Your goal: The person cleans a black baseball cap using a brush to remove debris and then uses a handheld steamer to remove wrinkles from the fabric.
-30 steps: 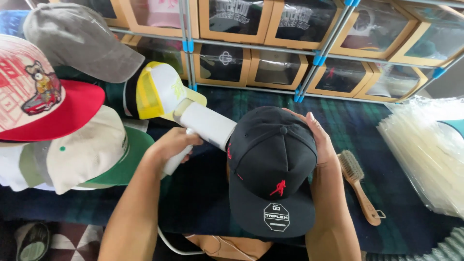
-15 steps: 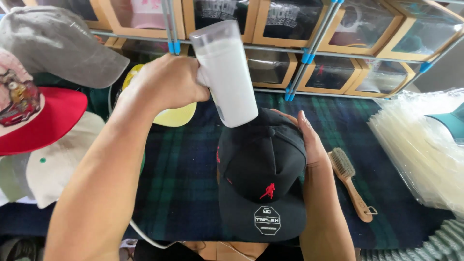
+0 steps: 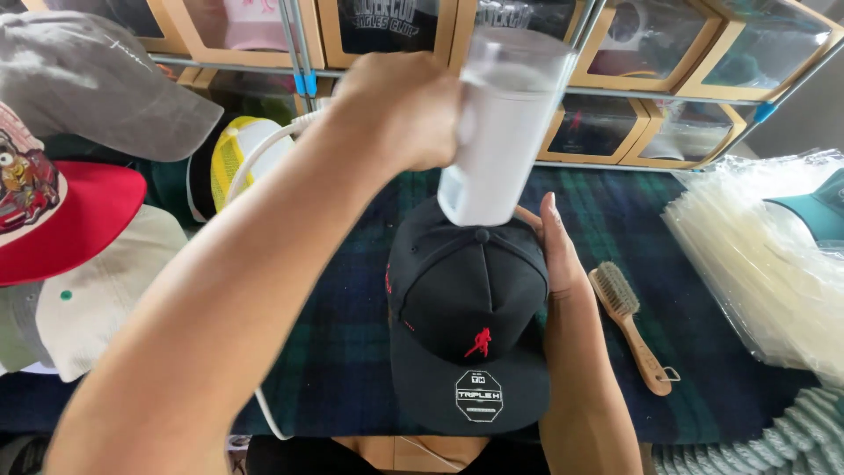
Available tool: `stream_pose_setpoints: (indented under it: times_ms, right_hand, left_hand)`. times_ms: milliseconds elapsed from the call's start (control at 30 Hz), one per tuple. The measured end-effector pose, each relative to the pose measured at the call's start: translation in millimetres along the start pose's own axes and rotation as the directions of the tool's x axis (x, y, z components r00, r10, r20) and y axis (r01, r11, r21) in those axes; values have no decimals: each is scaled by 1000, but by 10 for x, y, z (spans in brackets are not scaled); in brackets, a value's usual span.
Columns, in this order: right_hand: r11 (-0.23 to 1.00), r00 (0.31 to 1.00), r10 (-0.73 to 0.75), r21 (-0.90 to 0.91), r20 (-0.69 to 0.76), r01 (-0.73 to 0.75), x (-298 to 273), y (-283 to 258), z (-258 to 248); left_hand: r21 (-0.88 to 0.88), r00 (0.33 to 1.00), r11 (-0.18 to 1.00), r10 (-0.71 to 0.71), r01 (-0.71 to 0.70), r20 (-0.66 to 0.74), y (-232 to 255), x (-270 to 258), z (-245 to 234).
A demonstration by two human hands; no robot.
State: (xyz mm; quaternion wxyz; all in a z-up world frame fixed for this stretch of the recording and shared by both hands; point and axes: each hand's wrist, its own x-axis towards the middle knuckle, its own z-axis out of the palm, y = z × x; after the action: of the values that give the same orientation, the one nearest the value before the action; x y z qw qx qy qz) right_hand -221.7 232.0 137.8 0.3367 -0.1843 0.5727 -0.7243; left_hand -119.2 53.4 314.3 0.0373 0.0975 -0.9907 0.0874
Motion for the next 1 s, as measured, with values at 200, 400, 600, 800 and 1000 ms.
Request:
stream_pose_setpoints:
  times_ms: [200, 400, 600, 800, 1000]
  right_hand:
    - [999, 999, -44, 4, -18, 44, -84, -58, 107]
    - [1000, 997, -4, 16, -77, 5, -43, 1, 56]
    - [985, 991, -134, 104, -27, 136, -3, 133, -9]
    - [969, 979, -176, 193, 100, 155, 235, 403, -361]
    - [933, 919, -343, 189, 196, 308, 303, 547, -433]
  left_hand:
    - [-4, 999, 1000, -22, 22, -28, -196, -262, 46]
    - [20, 994, 998, 53, -51, -98, 21, 21, 140]
    - [-21, 1000, 1000, -18, 18, -2, -132, -218, 8]
    - [-2, 998, 999, -37, 37, 45, 100, -222, -121]
    - [-91, 961, 984, 127, -153, -245, 68, 139, 253]
